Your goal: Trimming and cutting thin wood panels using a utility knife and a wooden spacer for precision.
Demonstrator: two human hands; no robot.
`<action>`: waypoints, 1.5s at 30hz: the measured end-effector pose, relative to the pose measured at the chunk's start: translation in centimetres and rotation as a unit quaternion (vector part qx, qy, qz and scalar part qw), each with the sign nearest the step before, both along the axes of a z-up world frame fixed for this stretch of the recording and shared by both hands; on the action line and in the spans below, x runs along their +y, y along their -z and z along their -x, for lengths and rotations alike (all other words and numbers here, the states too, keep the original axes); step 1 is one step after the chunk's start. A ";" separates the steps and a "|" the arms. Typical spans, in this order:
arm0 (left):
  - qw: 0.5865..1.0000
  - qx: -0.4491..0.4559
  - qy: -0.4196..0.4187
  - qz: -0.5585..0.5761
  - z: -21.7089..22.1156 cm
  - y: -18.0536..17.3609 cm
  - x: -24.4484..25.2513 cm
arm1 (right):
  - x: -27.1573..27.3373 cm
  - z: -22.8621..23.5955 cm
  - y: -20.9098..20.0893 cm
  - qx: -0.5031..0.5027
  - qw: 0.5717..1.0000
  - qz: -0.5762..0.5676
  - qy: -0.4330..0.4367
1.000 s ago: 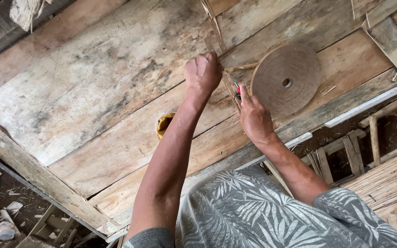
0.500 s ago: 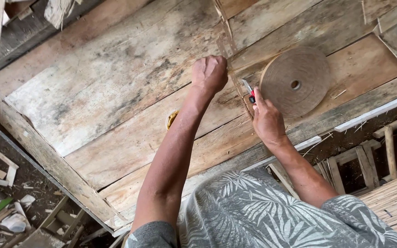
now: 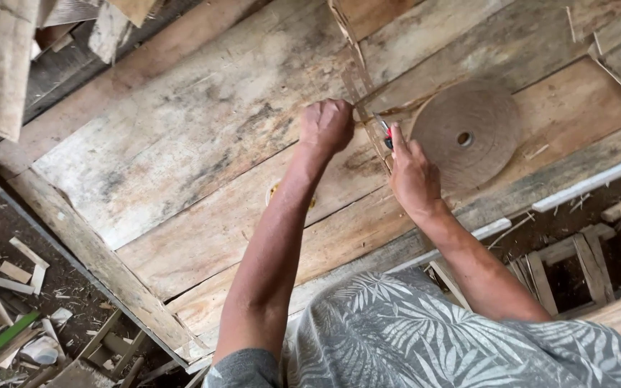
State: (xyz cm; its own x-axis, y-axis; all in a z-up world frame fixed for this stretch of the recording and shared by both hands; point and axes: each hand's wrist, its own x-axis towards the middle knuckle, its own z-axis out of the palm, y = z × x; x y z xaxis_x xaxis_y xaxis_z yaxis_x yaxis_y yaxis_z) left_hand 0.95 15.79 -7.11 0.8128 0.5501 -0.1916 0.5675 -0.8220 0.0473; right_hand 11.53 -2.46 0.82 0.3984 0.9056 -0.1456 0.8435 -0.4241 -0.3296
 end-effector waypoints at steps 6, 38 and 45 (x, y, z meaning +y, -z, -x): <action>0.989 -0.011 -0.075 0.125 1.9 -0.7 2.8 | 0.6 0.2 -0.6 -0.008 0.999 0.032 0.002; 0.615 -0.465 -0.223 0.596 34.6 -19.1 -11.1 | 1.3 23.2 -10.3 0.650 0.739 0.096 0.147; 0.711 -0.398 -0.209 0.542 34.1 -17.9 -10.4 | 3.1 21.2 -9.8 0.489 0.860 0.016 0.142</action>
